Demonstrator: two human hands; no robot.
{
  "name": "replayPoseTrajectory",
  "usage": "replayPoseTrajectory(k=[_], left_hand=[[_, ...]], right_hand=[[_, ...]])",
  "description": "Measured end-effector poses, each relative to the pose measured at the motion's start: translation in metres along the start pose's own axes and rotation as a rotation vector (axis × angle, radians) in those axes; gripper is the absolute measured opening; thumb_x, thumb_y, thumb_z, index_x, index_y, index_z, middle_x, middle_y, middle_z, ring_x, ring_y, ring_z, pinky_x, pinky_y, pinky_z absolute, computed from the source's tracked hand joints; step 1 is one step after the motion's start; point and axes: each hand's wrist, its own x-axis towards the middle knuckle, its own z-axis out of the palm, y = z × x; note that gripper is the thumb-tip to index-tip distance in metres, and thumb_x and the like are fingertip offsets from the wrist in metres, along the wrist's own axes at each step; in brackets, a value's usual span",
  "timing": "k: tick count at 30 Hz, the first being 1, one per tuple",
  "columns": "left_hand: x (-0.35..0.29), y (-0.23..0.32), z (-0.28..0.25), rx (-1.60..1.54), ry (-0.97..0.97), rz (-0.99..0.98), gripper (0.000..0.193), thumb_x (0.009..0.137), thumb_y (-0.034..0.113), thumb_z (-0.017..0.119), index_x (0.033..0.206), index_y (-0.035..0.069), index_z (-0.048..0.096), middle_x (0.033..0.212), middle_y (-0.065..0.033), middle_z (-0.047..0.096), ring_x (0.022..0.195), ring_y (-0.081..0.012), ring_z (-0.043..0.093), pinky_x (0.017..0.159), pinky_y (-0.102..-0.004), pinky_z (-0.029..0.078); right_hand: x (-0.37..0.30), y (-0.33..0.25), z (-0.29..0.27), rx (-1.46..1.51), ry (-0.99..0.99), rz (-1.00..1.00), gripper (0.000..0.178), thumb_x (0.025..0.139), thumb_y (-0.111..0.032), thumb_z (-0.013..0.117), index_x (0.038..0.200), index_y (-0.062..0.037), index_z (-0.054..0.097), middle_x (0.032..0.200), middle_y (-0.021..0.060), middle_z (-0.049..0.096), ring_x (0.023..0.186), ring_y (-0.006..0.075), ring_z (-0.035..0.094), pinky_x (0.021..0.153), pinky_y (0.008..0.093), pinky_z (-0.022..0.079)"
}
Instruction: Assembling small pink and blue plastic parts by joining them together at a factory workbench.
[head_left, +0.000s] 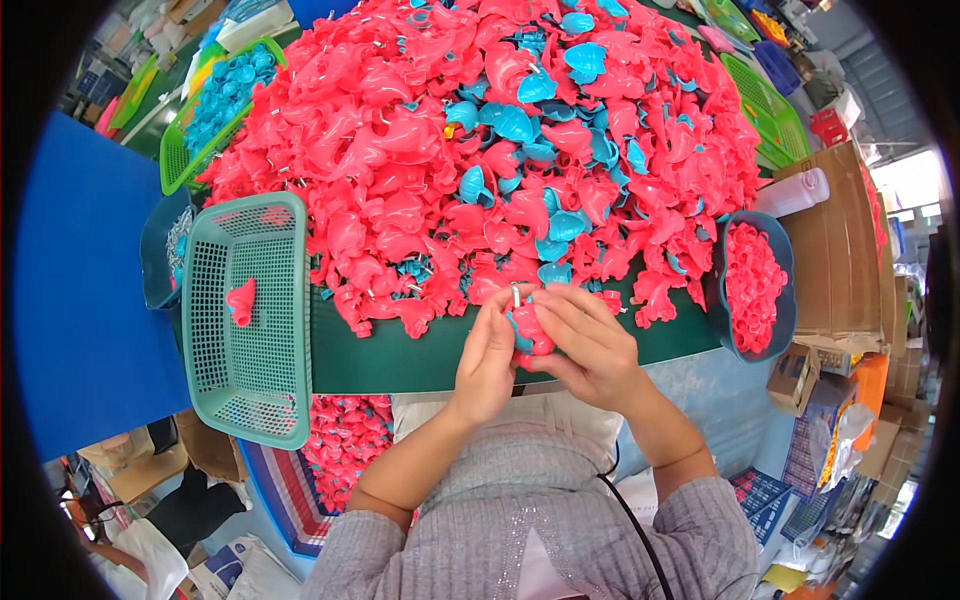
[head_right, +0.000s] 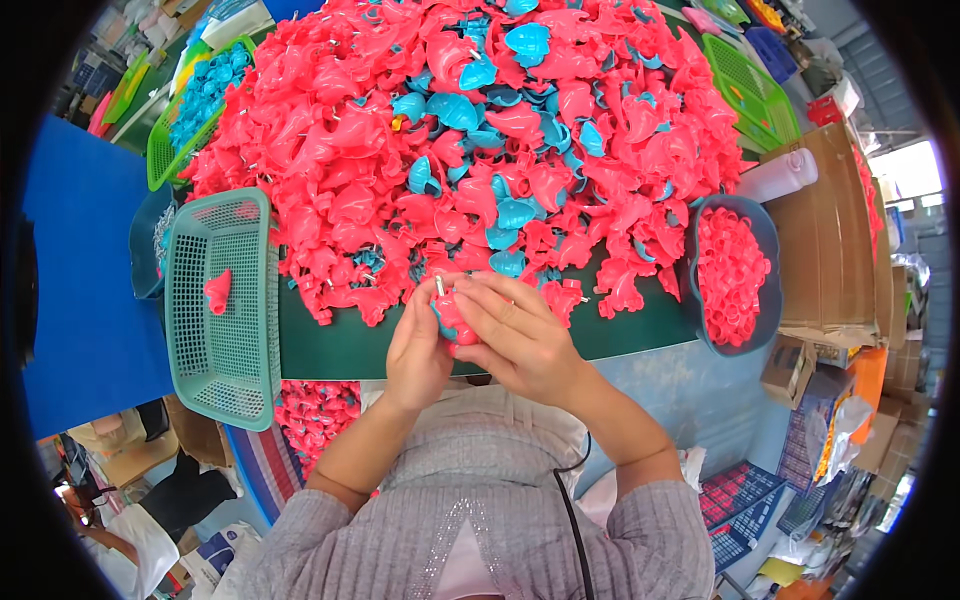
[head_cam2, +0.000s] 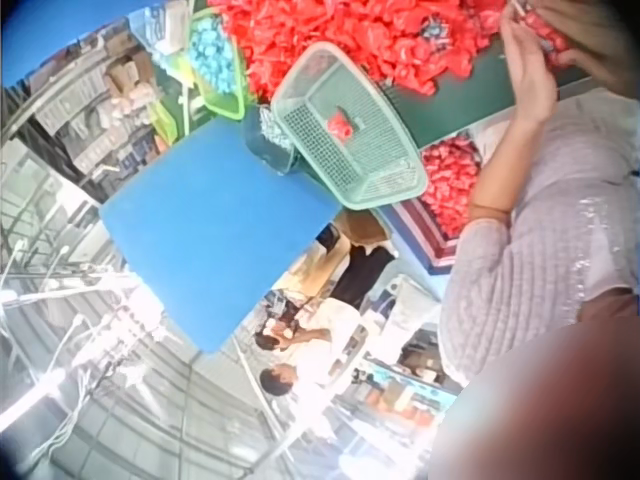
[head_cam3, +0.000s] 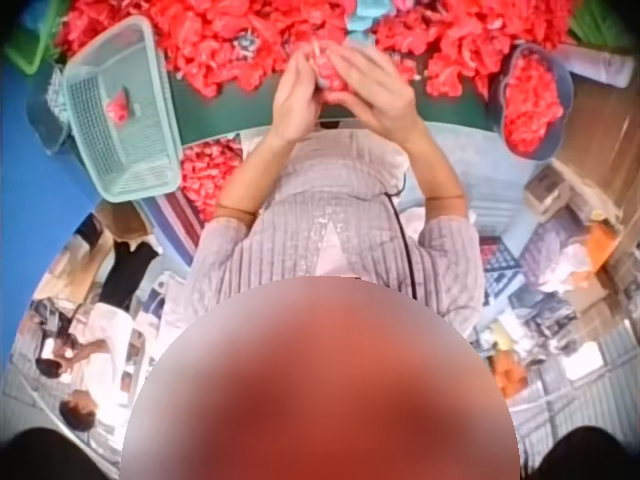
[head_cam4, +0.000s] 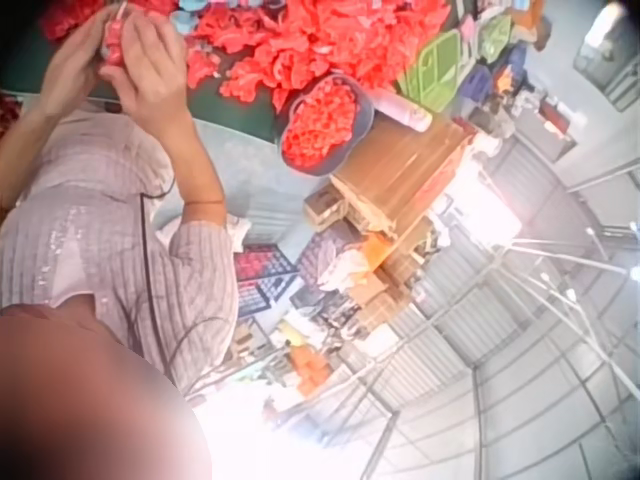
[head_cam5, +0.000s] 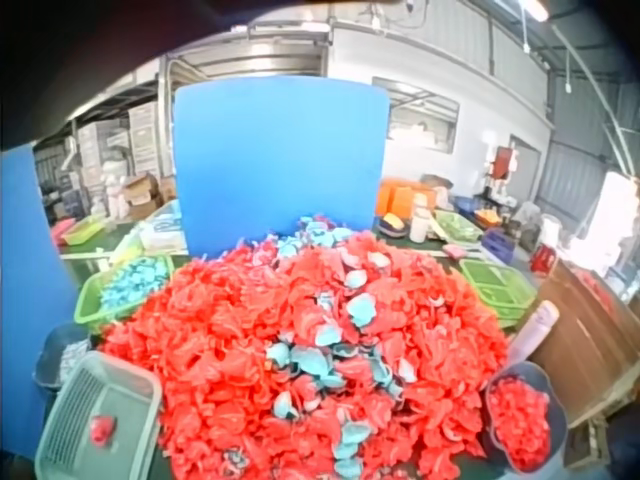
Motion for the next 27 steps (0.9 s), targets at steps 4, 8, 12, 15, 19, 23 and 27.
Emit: replayPoseTrajectory(k=[4,8,12,15,19,23,27], left_hand=[[-0.005,0.006,0.005,-0.040,-0.048,-0.013,0.047,0.103,0.035,0.029,0.135,0.000,0.034,0.123,-0.0078,0.049,0.109,-0.0108,0.051,0.092,-0.0261,0.043],[-0.014,0.008,0.008,0.050,-0.056,0.029,0.046,0.102,0.032,0.036,0.136,0.002,0.030,0.127,-0.0091,0.045,0.113,-0.0129,0.047,0.095,-0.0275,0.040],[-0.014,0.011,0.015,0.198,-0.084,0.023,0.046,0.097,0.021,0.051,0.134,0.003,0.030,0.130,-0.0091,0.042,0.113,-0.0135,0.046,0.095,-0.0281,0.039],[-0.014,0.011,0.015,0.124,-0.110,0.054,0.048,0.094,0.014,0.057,0.133,0.002,0.031,0.129,-0.0087,0.042,0.114,-0.0129,0.045,0.096,-0.0282,0.039],[-0.018,0.006,0.005,0.112,-0.217,0.058,0.048,0.094,0.014,0.057,0.133,0.002,0.033,0.131,-0.0086,0.042,0.115,-0.0134,0.045,0.096,-0.0290,0.039],[-0.016,0.002,0.001,0.165,-0.111,0.078,0.046,0.093,0.012,0.058,0.132,0.001,0.036,0.125,-0.0080,0.048,0.113,-0.0132,0.047,0.096,-0.0288,0.040],[-0.015,-0.005,-0.007,0.056,0.015,0.051,0.043,0.092,0.009,0.060,0.129,-0.002,0.041,0.116,-0.0073,0.054,0.106,-0.0115,0.052,0.091,-0.0259,0.042]], right_hand=[[-0.001,-0.001,-0.003,0.026,-0.002,-0.039,0.052,0.070,-0.016,0.079,0.115,0.0034,0.062,0.121,0.0187,0.060,0.115,0.0400,0.055,0.094,0.0454,0.047],[-0.006,0.000,-0.002,0.063,-0.022,-0.022,0.053,0.071,-0.014,0.078,0.118,0.0023,0.061,0.126,0.0195,0.057,0.122,0.0405,0.050,0.099,0.0456,0.044],[-0.010,0.002,0.002,0.244,0.022,0.080,0.056,0.074,-0.007,0.075,0.126,0.0016,0.056,0.135,0.0198,0.050,0.132,0.0383,0.039,0.107,0.0443,0.035],[-0.006,-0.001,0.012,0.846,0.245,0.371,0.050,0.079,-0.003,0.070,0.127,0.0025,0.055,0.136,0.0197,0.049,0.133,0.0340,0.039,0.107,0.0424,0.035],[-0.014,0.012,0.008,1.174,0.095,0.576,0.037,0.089,-0.012,0.063,0.120,0.0072,0.057,0.128,0.0229,0.055,0.124,0.0308,0.050,0.103,0.0415,0.040],[-0.008,0.010,0.018,1.075,0.200,0.625,0.021,0.091,-0.005,0.057,0.105,0.0091,0.064,0.106,0.0207,0.066,0.103,0.0253,0.063,0.093,0.0381,0.048],[-0.001,0.011,0.033,1.086,0.251,0.606,0.019,0.091,-0.004,0.056,0.102,0.0087,0.065,0.099,0.0176,0.069,0.094,0.0217,0.065,0.089,0.0349,0.050]])
